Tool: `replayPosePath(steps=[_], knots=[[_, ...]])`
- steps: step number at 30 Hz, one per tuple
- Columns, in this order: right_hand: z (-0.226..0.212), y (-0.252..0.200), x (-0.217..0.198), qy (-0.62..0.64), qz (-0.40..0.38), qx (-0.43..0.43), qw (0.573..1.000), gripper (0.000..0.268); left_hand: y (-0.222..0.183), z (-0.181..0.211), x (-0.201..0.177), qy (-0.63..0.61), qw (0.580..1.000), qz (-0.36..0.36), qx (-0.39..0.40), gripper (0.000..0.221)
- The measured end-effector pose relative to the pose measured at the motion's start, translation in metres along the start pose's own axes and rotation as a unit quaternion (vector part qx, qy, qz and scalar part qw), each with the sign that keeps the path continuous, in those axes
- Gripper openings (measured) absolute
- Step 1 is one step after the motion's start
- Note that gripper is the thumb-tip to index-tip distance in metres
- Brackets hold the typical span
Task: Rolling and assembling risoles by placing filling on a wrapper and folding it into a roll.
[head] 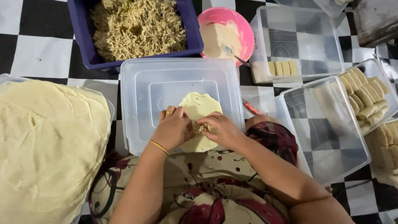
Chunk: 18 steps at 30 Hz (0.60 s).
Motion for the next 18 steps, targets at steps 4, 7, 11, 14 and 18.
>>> replayPosePath(steps=[4, 7, 11, 14, 18], knots=[[0.007, -0.005, -0.022, 0.040, -0.018, 0.066, 0.997, 0.032, -0.001, 0.003, -0.011, -0.016, 0.998, -0.055, -0.041, 0.038], [0.006, -0.005, -0.032, -0.041, 0.043, 0.031, 0.998, 0.022, -0.008, 0.008, -0.026, -0.068, 0.997, -0.034, -0.018, 0.044], [0.014, -0.007, -0.013, 0.024, 0.009, 0.039, 0.999, 0.023, 0.002, 0.008, -0.009, -0.057, 0.998, -0.017, 0.006, 0.022], [0.006, -0.005, -0.017, -0.001, 0.036, 0.022, 0.999, 0.020, 0.007, 0.003, 0.002, -0.037, 0.999, -0.004, 0.002, 0.027], [0.000, 0.001, -0.007, -0.096, 0.015, -0.031, 0.995, 0.025, 0.010, 0.001, 0.006, -0.049, 0.999, 0.005, -0.004, 0.030]])
Point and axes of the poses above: each hand's wrist, its own y-axis towards the middle knuckle, its own x-axis out of the palm, z = x × y, the point moved 5 cm from there along y, towards the middle knuckle, and after that the axes turned 13 degrees about -z, right-handed, at the moved point
